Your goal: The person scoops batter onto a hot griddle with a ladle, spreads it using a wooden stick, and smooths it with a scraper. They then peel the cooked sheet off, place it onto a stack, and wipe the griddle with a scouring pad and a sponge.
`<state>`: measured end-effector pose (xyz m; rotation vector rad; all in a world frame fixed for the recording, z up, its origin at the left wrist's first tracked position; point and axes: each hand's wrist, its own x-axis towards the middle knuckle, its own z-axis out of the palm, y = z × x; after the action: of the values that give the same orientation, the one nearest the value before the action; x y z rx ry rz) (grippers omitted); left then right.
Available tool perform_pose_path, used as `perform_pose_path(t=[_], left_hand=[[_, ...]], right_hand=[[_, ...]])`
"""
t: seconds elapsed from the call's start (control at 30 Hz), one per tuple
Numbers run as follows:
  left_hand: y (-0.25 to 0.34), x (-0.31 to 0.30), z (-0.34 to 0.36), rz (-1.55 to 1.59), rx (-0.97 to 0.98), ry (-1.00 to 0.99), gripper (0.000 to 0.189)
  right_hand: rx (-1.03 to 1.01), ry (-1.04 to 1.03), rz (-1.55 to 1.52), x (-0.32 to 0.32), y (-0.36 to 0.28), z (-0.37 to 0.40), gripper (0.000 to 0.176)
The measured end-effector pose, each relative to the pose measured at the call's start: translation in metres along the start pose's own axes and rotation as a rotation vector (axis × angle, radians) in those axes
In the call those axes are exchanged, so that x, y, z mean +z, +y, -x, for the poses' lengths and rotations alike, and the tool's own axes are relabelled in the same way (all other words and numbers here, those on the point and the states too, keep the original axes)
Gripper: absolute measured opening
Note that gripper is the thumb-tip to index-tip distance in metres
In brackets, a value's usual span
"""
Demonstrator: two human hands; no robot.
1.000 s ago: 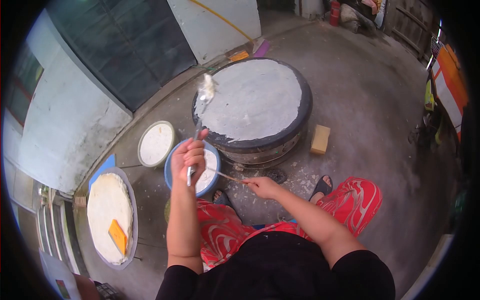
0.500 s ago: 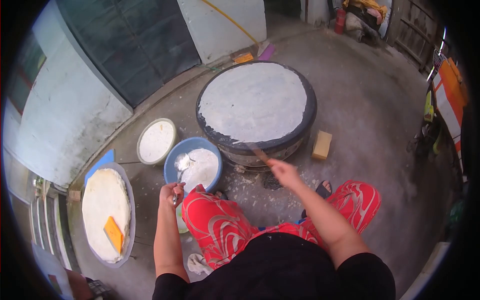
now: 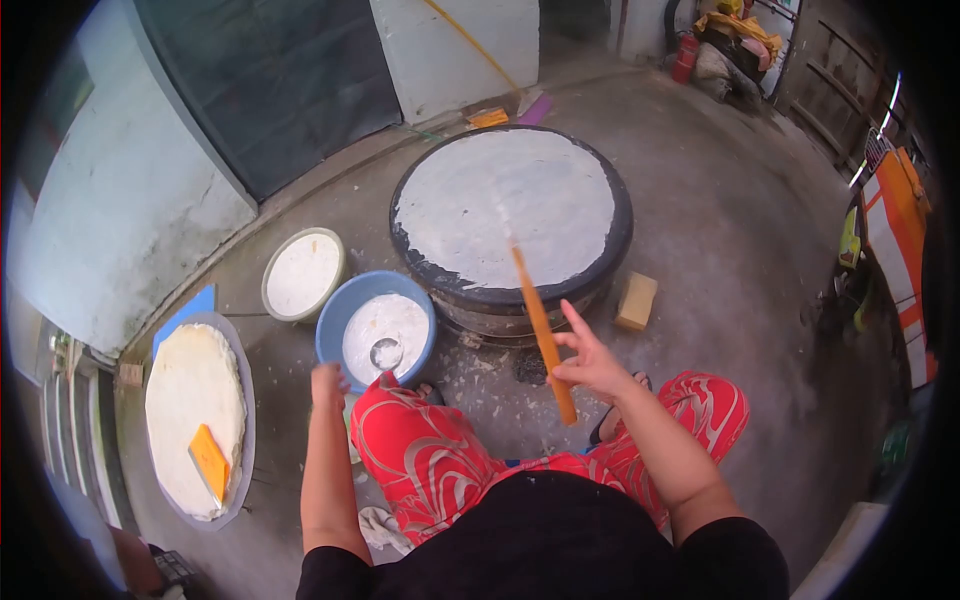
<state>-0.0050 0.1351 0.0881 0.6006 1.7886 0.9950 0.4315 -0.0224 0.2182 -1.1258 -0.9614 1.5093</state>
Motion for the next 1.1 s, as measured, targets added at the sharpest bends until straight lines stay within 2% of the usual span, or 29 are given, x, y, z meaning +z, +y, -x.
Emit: perform_pose_path(t=[0.03, 0.1, 0.17, 0.23, 0.27, 0.33, 0.43, 0.57, 0.63, 0.7, 0.87, 0.93, 0.97, 1.03, 1.07, 1.1], left_hand=[[0.029, 0.01, 0.027, 0.072, 0.095, 0.011, 0.033], [0.082, 0.031, 0.079, 0.224, 0.207, -0.145, 0.035], [0.114, 0.056, 0.117, 0.303, 0.293, -0.261, 0.034], [0.129, 0.077, 0.141, 0.315, 0.351, -0.432, 0.033], [0.134, 0.089, 0.152, 0.312, 0.349, -0.44, 0.033], [0.138, 0.112, 0.17, 0.315, 0.335, -0.574, 0.034], [0.134, 0.142, 0.185, 0.321, 0.293, -0.693, 0.03], [0.106, 0.165, 0.164, 0.197, 0.247, -0.656, 0.026], [0.099, 0.166, 0.159, 0.18, 0.203, -0.646, 0.026], [0.097, 0.164, 0.163, 0.189, 0.04, -0.576, 0.027], [0.098, 0.161, 0.165, 0.209, 0.132, -0.612, 0.028], [0.097, 0.161, 0.165, 0.21, 0.13, -0.615, 0.027], [0.096, 0.161, 0.164, 0.217, 0.127, -0.62, 0.027], [0.093, 0.16, 0.163, 0.225, 0.122, -0.622, 0.027], [0.092, 0.16, 0.163, 0.219, 0.114, -0.615, 0.027], [0.093, 0.161, 0.163, 0.215, 0.108, -0.611, 0.027]], right_hand=[[0.0, -0.004, 0.006, -0.005, 0.005, 0.0, 0.066], [0.087, 0.167, -0.022, -0.022, 0.03, 0.003, 0.065], [0.121, 0.218, -0.074, -0.03, 0.045, 0.016, 0.063], [0.126, 0.38, -0.073, -0.033, 0.055, 0.028, 0.065], [0.125, 0.389, -0.075, -0.038, 0.063, 0.033, 0.065], [0.086, 0.495, 0.143, -0.049, 0.082, 0.044, 0.064], [0.129, 0.538, 0.119, -0.049, 0.095, 0.059, 0.063], [0.16, 0.552, 0.183, -0.047, 0.1, 0.062, 0.063], [0.155, 0.55, 0.245, -0.047, 0.103, 0.06, 0.057], [0.189, 0.571, 0.198, -0.049, 0.104, 0.052, 0.054], [0.276, 0.653, 0.209, -0.041, 0.101, 0.043, 0.047], [-0.099, 0.658, 1.157, -0.038, 0.114, 0.046, 0.045], [-0.097, 0.658, 1.158, -0.035, 0.114, 0.046, 0.045], [0.179, 0.565, 1.032, -0.024, 0.109, 0.049, 0.041], [0.178, 0.566, 1.031, -0.02, 0.106, 0.052, 0.041], [0.139, 0.535, 0.832, -0.018, 0.102, 0.055, 0.04]])
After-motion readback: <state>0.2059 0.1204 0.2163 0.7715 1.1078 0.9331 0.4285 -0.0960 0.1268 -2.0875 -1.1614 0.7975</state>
